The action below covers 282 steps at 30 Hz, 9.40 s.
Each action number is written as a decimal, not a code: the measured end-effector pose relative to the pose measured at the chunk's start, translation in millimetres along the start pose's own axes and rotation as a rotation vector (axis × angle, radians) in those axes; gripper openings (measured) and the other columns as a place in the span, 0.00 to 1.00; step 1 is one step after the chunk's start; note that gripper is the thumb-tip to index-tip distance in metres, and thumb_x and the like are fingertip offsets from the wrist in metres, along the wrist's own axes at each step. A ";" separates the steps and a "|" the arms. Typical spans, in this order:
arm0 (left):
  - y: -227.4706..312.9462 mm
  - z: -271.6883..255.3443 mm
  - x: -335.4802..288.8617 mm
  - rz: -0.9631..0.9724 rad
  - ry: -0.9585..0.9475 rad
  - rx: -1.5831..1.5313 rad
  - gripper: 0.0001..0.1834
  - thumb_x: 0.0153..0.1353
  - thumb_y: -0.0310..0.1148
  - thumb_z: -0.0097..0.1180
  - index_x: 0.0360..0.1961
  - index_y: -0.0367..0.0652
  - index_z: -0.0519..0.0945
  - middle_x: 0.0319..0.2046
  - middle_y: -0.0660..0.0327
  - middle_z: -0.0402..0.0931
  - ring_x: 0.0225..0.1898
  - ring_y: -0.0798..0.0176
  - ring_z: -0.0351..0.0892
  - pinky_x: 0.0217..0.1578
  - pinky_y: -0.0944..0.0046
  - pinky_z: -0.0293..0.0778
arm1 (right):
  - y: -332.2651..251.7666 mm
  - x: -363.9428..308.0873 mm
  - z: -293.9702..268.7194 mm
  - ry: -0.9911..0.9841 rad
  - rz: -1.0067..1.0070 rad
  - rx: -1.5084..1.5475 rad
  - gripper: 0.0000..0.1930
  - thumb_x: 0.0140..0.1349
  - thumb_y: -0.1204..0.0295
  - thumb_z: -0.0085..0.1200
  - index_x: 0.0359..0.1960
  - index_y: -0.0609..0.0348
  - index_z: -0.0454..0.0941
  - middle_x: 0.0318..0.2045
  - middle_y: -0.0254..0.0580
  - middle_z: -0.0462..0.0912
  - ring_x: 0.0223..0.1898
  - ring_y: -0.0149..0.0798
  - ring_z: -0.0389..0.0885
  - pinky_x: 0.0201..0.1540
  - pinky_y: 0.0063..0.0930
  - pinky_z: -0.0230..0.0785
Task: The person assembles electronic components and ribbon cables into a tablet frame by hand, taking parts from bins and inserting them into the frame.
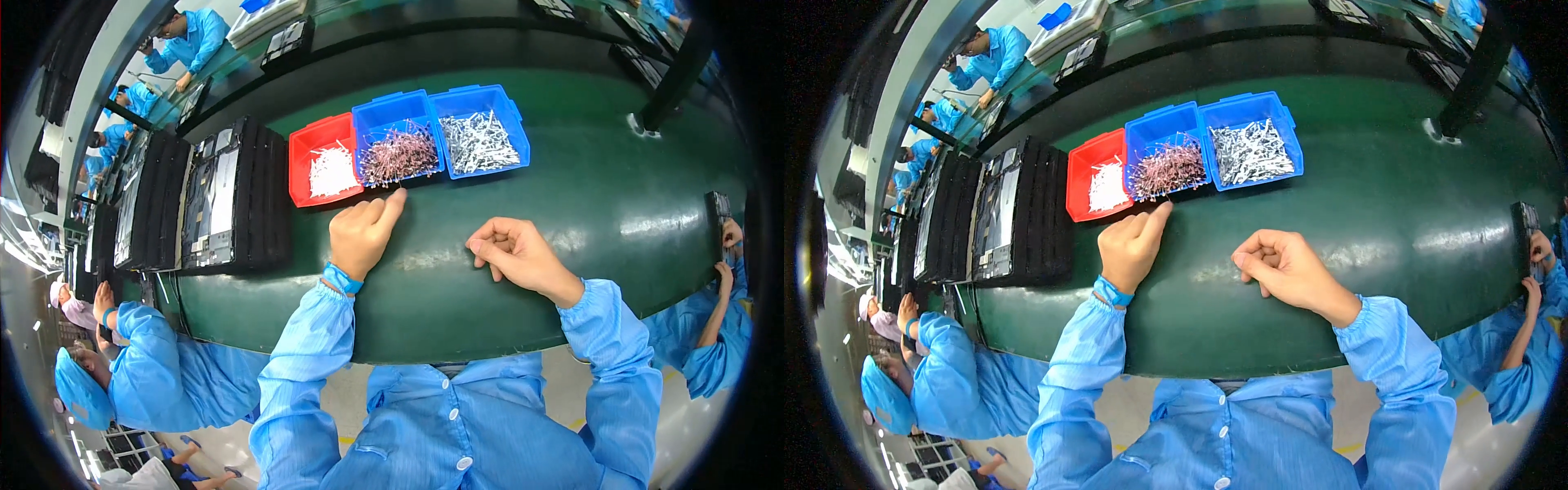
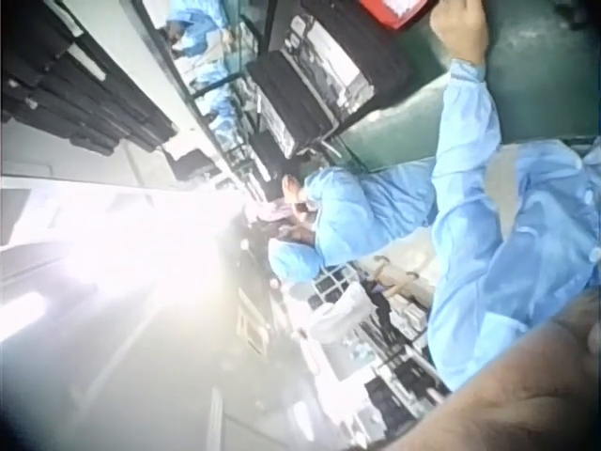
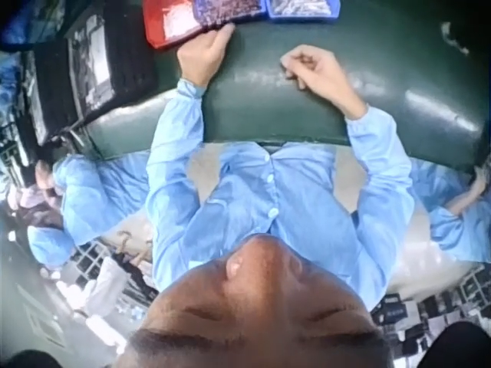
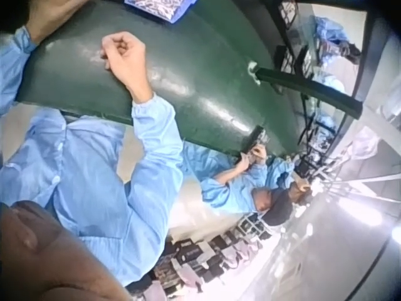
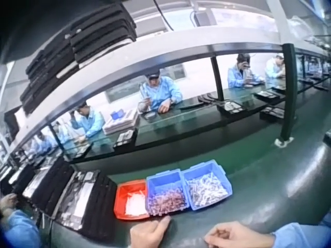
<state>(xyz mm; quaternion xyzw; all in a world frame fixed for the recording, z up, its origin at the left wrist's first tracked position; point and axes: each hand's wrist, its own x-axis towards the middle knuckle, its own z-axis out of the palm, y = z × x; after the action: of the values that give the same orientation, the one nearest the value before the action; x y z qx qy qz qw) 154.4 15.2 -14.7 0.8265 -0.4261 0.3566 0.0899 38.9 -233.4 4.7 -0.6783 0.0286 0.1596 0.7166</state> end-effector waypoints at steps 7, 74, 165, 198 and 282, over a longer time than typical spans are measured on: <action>-0.5 6.9 5.3 0.222 -0.015 0.197 0.17 0.54 0.26 0.61 0.47 0.47 0.83 0.20 0.73 0.67 0.18 0.74 0.65 0.16 0.71 0.59 | 1.5 1.1 -2.4 0.005 0.001 0.010 0.11 0.67 0.67 0.56 0.39 0.64 0.78 0.27 0.36 0.81 0.25 0.22 0.76 0.23 0.17 0.67; 97.9 -22.9 8.7 -1.239 -0.089 -1.868 0.07 0.64 0.27 0.61 0.40 0.36 0.80 0.15 0.76 0.65 0.12 0.82 0.55 0.12 0.76 0.49 | 13.1 -5.4 15.3 0.525 -0.889 -0.458 0.07 0.58 0.82 0.61 0.37 0.63 0.77 0.28 0.38 0.79 0.16 0.22 0.73 0.16 0.16 0.60; 61.2 -10.8 -3.9 -0.874 -0.139 -1.109 0.07 0.58 0.28 0.65 0.37 0.39 0.86 0.11 0.71 0.51 0.16 0.78 0.50 0.17 0.69 0.50 | 8.0 24.6 -163.1 0.770 -0.319 0.384 0.13 0.66 0.62 0.55 0.32 0.60 0.76 0.26 0.42 0.80 0.18 0.28 0.69 0.18 0.22 0.55; 151.2 -36.3 8.3 -0.731 -0.244 -1.195 0.07 0.53 0.32 0.67 0.34 0.44 0.85 0.60 0.50 0.71 0.58 0.45 0.71 0.59 0.54 0.65 | -5.5 -84.1 -39.1 0.724 0.041 -0.857 0.27 0.71 0.55 0.44 0.52 0.74 0.71 0.31 0.68 0.82 0.34 0.64 0.83 0.36 0.48 0.74; 98.6 -68.8 -24.5 -1.269 -0.449 -1.112 0.06 0.63 0.25 0.61 0.35 0.34 0.77 0.19 0.69 0.74 0.20 0.83 0.66 0.18 0.79 0.60 | 14.2 -18.0 52.5 0.166 -0.634 -0.831 0.06 0.51 0.76 0.61 0.28 0.58 0.76 0.24 0.36 0.73 0.21 0.39 0.78 0.20 0.31 0.70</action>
<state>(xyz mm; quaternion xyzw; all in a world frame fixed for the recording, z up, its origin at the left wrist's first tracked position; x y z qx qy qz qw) 33.9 0.8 3.9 0.7948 -0.0053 -0.1917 0.5758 8.8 -184.9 -0.3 -0.8910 -0.1867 -0.1213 0.3956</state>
